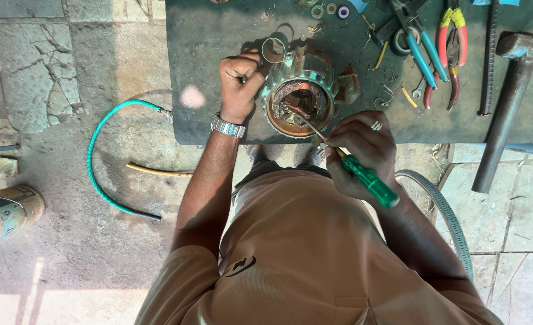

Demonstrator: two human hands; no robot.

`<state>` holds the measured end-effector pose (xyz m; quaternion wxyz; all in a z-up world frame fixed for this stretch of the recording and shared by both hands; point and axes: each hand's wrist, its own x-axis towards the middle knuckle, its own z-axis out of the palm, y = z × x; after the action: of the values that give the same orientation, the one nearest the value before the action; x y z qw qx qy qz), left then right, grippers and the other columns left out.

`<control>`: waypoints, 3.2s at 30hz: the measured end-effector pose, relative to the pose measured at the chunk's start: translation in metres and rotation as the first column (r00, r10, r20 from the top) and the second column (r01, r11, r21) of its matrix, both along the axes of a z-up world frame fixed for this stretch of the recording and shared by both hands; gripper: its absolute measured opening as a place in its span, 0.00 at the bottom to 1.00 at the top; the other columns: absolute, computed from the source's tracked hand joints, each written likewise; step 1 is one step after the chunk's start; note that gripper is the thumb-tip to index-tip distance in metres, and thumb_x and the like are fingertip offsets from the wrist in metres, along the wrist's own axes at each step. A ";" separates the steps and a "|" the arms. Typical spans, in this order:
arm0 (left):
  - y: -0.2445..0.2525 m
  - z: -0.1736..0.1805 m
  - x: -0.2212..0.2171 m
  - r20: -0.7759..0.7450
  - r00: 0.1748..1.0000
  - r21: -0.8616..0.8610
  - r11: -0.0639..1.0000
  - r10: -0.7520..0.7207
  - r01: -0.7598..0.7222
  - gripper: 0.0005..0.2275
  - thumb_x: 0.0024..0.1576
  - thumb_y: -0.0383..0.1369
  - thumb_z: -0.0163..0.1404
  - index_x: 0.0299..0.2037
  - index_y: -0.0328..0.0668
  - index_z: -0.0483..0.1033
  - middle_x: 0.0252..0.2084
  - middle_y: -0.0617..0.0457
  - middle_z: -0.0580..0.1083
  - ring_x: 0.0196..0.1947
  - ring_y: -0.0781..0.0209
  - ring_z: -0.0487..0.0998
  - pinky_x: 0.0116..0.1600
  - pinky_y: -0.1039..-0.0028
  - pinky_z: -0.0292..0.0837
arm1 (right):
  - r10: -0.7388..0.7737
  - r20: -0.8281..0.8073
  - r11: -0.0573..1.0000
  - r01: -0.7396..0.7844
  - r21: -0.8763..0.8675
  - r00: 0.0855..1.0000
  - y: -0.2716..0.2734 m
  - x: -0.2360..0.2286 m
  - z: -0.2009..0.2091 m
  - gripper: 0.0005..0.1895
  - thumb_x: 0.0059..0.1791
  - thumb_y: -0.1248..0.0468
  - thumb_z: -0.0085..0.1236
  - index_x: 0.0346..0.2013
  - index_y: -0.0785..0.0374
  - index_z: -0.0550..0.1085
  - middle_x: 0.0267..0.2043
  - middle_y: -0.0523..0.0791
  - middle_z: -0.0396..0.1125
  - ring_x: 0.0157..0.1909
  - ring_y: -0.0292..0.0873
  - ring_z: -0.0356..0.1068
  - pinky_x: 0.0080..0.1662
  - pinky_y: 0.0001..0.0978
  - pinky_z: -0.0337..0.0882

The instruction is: The person uses a hammer and a metal rod to strike and adjust the internal components of a motor stator. They also use a screwdriver to manipulate the copper windings inside the stator.

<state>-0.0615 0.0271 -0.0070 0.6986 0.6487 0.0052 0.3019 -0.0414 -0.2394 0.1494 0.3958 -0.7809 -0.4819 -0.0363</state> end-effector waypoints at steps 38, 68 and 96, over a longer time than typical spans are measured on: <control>-0.023 0.058 0.009 0.069 0.997 0.308 0.951 -0.042 0.019 0.16 0.42 0.16 0.51 0.19 0.37 0.51 0.19 0.51 0.56 0.22 0.54 0.59 0.39 0.67 0.58 | -0.081 0.102 0.983 0.096 -0.154 0.991 -0.010 -0.001 0.037 0.09 0.36 0.77 0.60 0.26 0.62 0.73 0.29 0.44 0.72 0.41 0.45 0.75 0.54 0.37 0.63; -0.063 0.099 0.065 -0.003 0.899 0.392 0.826 -0.439 0.405 0.17 0.43 0.20 0.51 0.19 0.38 0.50 0.20 0.54 0.55 0.26 0.57 0.59 0.44 0.66 0.58 | -0.124 -0.665 0.924 0.330 0.194 0.737 -0.038 0.068 -0.083 0.16 0.60 0.65 0.50 0.61 0.69 0.70 0.60 0.54 0.69 0.65 0.48 0.70 0.67 0.38 0.69; -0.009 0.062 0.135 -0.404 0.694 0.245 0.661 -0.595 0.709 0.09 0.64 0.33 0.54 0.48 0.36 0.83 0.41 0.48 0.83 0.40 0.66 0.84 0.43 0.76 0.77 | -0.075 0.223 0.992 0.095 -0.079 0.972 0.041 0.006 -0.054 0.12 0.43 0.60 0.66 0.40 0.55 0.75 0.64 0.48 0.70 0.69 0.49 0.63 0.66 0.51 0.55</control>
<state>0.0734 0.0179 0.0550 0.6105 0.7657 -0.1876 -0.0754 -0.0351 -0.1980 0.0951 0.3028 -0.8090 -0.4899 -0.1176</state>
